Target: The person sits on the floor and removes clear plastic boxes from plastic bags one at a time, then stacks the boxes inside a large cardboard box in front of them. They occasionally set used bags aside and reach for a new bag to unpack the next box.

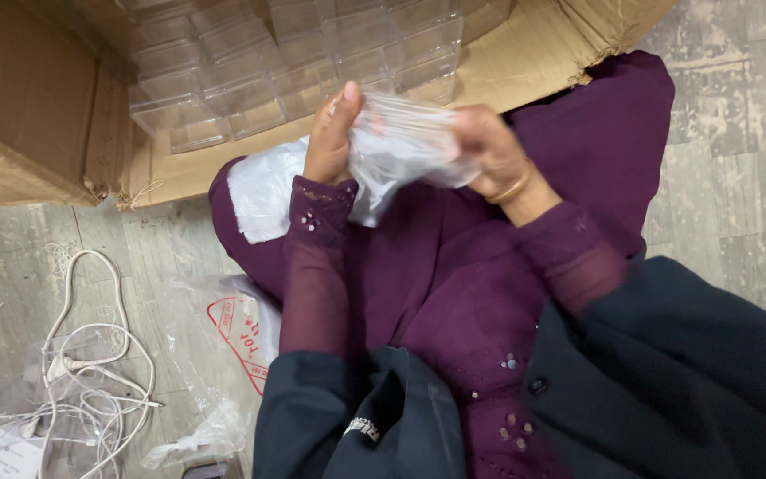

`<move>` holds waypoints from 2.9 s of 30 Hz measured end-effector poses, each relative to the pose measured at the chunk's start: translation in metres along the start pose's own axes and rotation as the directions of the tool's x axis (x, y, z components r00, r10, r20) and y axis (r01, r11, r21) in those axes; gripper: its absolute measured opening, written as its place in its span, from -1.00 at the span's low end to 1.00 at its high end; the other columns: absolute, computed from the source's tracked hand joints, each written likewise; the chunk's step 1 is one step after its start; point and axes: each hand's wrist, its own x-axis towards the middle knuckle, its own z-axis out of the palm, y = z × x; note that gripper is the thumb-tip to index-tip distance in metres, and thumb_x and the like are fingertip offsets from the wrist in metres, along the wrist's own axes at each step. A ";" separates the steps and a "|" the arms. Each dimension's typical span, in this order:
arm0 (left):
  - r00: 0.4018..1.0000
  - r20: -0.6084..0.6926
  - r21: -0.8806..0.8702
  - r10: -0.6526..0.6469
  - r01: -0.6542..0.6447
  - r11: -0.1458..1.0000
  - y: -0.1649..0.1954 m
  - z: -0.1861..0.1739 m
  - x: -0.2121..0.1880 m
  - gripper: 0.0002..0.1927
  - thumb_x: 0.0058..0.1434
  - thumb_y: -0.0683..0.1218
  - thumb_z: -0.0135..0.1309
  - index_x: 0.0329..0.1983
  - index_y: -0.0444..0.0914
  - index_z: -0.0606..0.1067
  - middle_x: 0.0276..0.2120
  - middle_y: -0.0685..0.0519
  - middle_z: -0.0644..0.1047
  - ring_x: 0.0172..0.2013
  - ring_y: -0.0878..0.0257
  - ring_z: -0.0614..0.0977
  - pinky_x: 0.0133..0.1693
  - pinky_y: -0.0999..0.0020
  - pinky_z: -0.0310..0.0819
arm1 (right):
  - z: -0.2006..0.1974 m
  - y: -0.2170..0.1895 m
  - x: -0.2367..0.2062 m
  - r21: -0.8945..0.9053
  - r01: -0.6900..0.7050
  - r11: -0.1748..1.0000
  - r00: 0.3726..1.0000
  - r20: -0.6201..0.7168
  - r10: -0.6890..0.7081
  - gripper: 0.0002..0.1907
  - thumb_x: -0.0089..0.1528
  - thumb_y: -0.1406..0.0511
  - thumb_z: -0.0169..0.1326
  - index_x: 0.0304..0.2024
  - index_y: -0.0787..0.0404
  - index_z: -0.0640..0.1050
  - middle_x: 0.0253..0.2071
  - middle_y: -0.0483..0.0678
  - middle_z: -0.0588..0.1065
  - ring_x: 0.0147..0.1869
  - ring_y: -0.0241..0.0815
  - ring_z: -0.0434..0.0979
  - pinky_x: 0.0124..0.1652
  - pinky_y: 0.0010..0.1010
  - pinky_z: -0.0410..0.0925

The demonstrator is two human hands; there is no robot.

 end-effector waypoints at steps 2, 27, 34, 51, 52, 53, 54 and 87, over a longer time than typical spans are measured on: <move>0.999 0.026 0.101 0.040 -0.043 0.994 -0.006 -0.009 0.003 -0.66 0.49 0.10 -0.02 -0.33 -0.18 0.41 -0.45 0.18 0.46 -0.41 0.41 0.45 -0.31 0.48 0.32 | -0.009 -0.011 0.003 0.112 0.118 0.987 0.993 0.003 -0.119 -0.82 0.28 0.29 0.11 -0.30 0.32 0.54 -0.28 0.04 0.60 -0.17 -0.11 0.62 -0.10 -0.31 0.49; 0.974 -0.192 0.519 0.124 -0.007 0.855 -0.101 0.005 0.036 -0.86 0.43 -0.17 0.01 -0.12 -0.28 0.58 -0.39 0.09 0.53 -0.46 0.36 0.49 -0.37 0.38 0.40 | -0.120 0.003 0.050 -0.899 0.254 0.356 0.866 0.048 -0.497 -0.89 0.32 0.43 0.13 -0.10 0.33 0.58 -0.26 -0.09 0.54 -0.19 -0.25 0.47 -0.18 -0.39 0.36; 0.940 -0.139 0.880 0.311 -0.027 0.473 -0.104 0.003 0.035 -0.86 0.42 -0.08 0.05 -0.10 -0.21 0.58 -0.30 -0.11 0.62 -0.32 0.14 0.61 -0.22 0.27 0.51 | -0.094 -0.004 0.047 -0.560 -0.059 0.827 0.948 -0.291 -0.129 -0.74 0.34 0.26 0.04 -0.06 0.32 0.59 -0.17 -0.01 0.56 -0.15 -0.24 0.54 -0.13 -0.35 0.43; 0.992 0.021 0.324 0.126 -0.126 0.938 -0.063 -0.021 0.028 -0.69 0.44 -0.10 0.14 0.18 -0.32 0.50 -0.14 0.11 0.58 -0.07 0.39 0.55 0.04 0.52 0.41 | -0.281 -0.193 -0.181 -0.853 0.213 0.477 0.281 -0.414 -0.866 -0.62 0.54 0.10 0.07 0.07 0.32 0.52 -0.02 -0.02 0.61 0.00 -0.13 0.63 0.06 -0.24 0.57; 0.995 0.022 0.320 0.100 -0.102 0.942 -0.065 -0.021 0.028 -0.68 0.43 -0.11 0.14 0.18 -0.32 0.49 -0.14 0.12 0.58 -0.08 0.40 0.55 0.03 0.53 0.41 | -0.293 -0.185 -0.189 -0.864 -0.238 0.443 0.258 -0.496 -0.829 -0.57 0.53 0.05 -0.01 0.06 0.32 0.54 -0.03 0.05 0.60 0.01 -0.06 0.61 0.04 -0.18 0.49; 0.997 0.021 0.315 0.078 -0.081 0.946 -0.067 -0.020 0.027 -0.68 0.42 -0.11 0.14 0.19 -0.31 0.49 -0.15 0.12 0.59 -0.09 0.41 0.55 0.02 0.54 0.41 | -0.301 -0.174 -0.190 -0.696 -0.640 0.326 0.200 -0.560 -0.804 -0.52 0.52 0.01 -0.08 0.05 0.31 0.56 -0.03 0.12 0.59 0.02 0.01 0.59 0.02 -0.11 0.41; 0.998 0.016 0.311 0.054 -0.057 0.949 -0.068 -0.019 0.024 -0.67 0.41 -0.11 0.14 0.19 -0.31 0.48 -0.15 0.13 0.59 -0.11 0.42 0.55 0.01 0.55 0.41 | -0.305 -0.162 -0.185 -0.580 -0.737 -0.348 0.551 -0.216 -0.806 -0.43 0.48 0.11 -0.17 0.11 0.59 0.45 0.08 0.57 0.44 0.13 0.48 0.43 0.06 0.14 0.28; 0.994 -0.061 0.486 0.090 -0.050 0.872 -0.070 -0.020 0.006 -0.77 0.36 -0.07 0.18 -0.10 -0.34 0.66 -0.23 0.14 0.65 -0.19 0.45 0.55 -0.06 0.49 0.44 | -0.049 0.030 0.041 -0.923 0.159 0.351 0.936 0.028 -0.352 -0.90 0.32 0.36 0.19 -0.20 0.31 0.58 -0.34 -0.18 0.57 -0.30 -0.49 0.50 -0.29 -0.63 0.38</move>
